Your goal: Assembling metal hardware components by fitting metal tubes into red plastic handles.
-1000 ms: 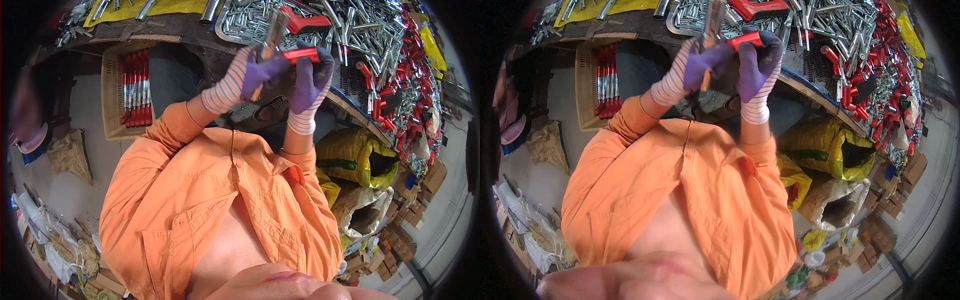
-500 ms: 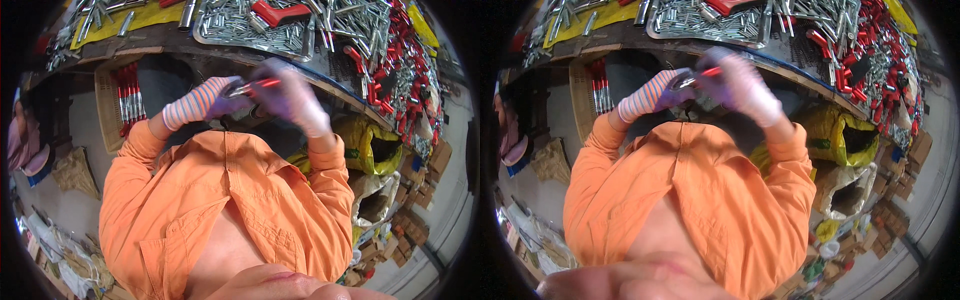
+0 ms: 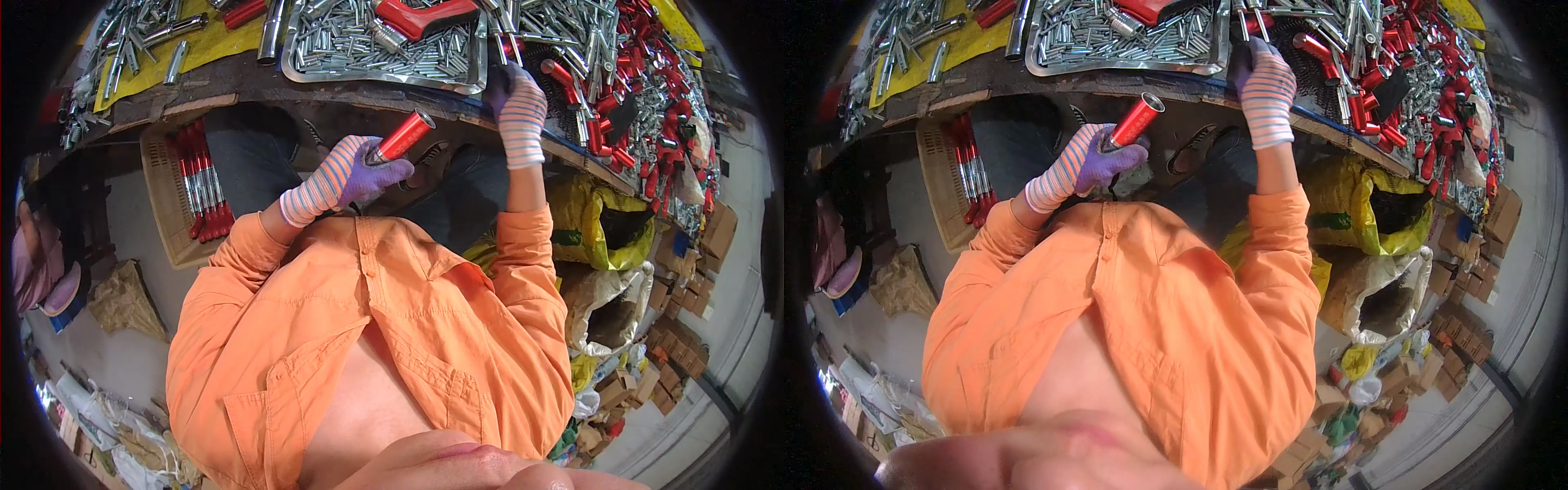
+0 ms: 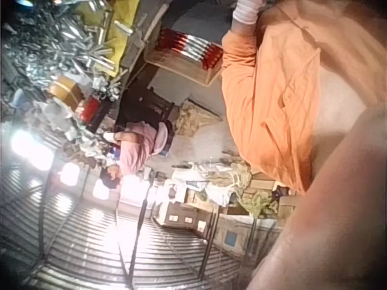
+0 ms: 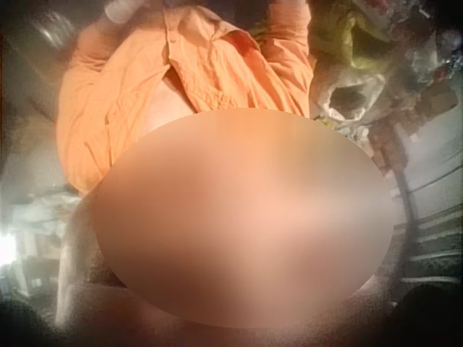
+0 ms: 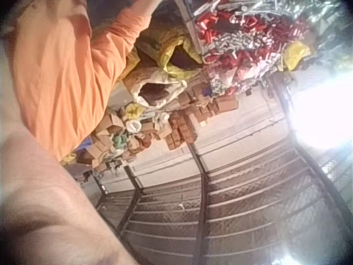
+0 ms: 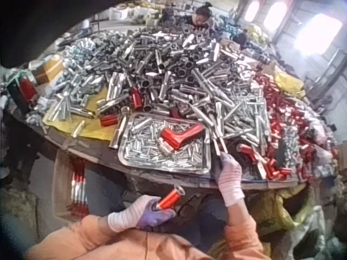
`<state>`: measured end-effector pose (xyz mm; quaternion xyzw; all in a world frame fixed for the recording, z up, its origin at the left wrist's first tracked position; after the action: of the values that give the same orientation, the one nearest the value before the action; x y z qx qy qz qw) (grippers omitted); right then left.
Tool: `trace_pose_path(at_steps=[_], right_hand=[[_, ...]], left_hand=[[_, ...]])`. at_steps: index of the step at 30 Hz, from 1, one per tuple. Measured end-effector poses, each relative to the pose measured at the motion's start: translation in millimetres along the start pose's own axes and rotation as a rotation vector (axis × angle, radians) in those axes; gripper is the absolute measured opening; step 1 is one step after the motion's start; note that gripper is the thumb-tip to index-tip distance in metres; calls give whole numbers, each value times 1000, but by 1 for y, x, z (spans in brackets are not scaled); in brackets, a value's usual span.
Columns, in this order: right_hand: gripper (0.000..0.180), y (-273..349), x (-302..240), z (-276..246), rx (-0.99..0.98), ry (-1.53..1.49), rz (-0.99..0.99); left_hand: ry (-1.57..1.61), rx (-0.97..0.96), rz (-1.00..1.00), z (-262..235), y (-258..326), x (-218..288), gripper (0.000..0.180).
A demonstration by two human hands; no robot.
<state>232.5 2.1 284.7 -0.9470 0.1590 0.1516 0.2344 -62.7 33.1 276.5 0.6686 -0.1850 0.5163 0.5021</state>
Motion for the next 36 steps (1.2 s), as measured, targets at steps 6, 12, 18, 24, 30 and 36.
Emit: trace_pose_path(at_steps=[6, 12, 18, 24, 30, 36], right_hand=[[12, 30, -21, -72, 212, -773, 310], [9, 37, -125, -67, -184, -690, -49], [10, 21, -150, -38, -467, -732, -180], [46, -80, -121, -9, -115, -13, -561], [67, -109, -97, 11, -383, 235, -625], [39, -11, -126, -72, -805, -1186, 373]], left_hand=[[-392, 246, 242, -15, -4, 1, 27], [-807, 515, 667, -22, -3, 11, 31], [-850, 645, 727, -40, 14, -2, 35], [-93, 422, 339, -51, 21, -22, 32], [186, 160, 160, -66, 56, -25, 16], [-122, 178, 310, -77, 64, -30, 12]])
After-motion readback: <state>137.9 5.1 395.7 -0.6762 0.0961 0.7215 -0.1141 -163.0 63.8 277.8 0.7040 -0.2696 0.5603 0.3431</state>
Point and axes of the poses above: each hand's wrist, its own y-axis away from the middle knuckle, its own z-axis out of the palm, x = y × z, the point moved 2 cm from there along -y, towards the middle knuckle, and after that the axes turned 8 degrees about -y, right-handed, at the moved point
